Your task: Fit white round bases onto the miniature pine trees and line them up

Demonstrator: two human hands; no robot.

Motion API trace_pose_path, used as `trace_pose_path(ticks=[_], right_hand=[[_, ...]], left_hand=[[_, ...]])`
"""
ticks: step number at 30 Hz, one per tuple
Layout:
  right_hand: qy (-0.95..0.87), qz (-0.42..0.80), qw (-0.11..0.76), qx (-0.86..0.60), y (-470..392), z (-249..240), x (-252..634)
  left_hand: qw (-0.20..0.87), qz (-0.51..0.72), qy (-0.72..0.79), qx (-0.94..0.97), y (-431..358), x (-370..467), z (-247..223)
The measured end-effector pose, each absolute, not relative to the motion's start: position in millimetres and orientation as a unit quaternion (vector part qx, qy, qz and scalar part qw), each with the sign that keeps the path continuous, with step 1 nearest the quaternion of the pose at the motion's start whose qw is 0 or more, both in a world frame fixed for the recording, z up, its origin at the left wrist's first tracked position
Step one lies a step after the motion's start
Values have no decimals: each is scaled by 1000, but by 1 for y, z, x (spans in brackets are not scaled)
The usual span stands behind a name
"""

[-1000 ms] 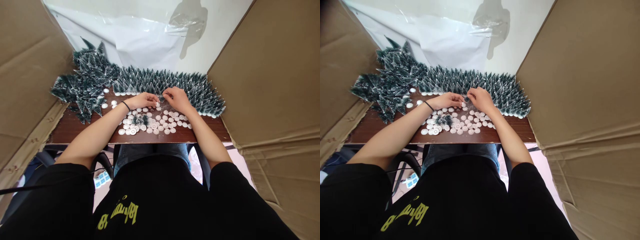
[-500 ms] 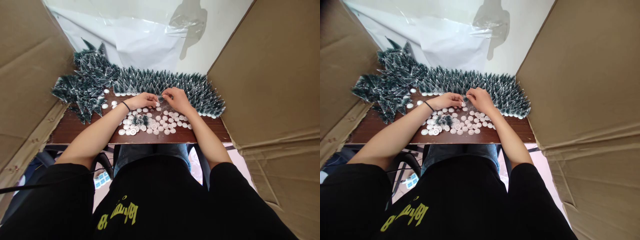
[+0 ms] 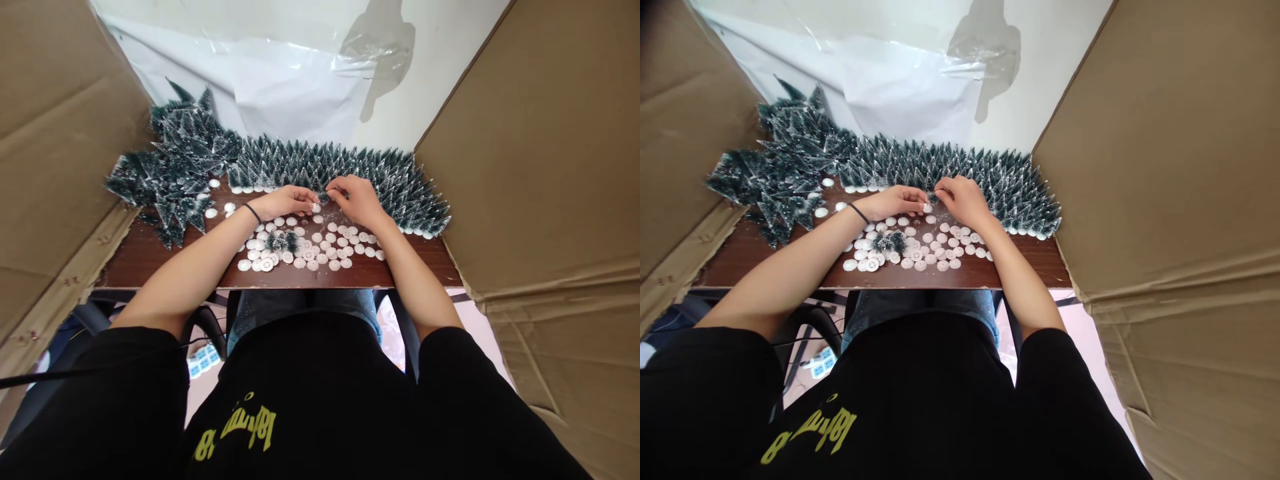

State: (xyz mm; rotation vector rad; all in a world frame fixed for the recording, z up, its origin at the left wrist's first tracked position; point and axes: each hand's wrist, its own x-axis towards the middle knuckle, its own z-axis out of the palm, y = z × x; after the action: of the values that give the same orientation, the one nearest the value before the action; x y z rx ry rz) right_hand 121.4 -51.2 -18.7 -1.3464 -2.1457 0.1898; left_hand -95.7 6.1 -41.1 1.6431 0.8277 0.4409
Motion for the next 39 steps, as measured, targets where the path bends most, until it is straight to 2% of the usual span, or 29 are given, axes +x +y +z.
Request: trace_pose_path(ticks=[39], right_hand=[[-834, 63, 295, -461, -51, -18, 127]], left_hand=[[645, 251, 417, 589, 7, -93, -39]])
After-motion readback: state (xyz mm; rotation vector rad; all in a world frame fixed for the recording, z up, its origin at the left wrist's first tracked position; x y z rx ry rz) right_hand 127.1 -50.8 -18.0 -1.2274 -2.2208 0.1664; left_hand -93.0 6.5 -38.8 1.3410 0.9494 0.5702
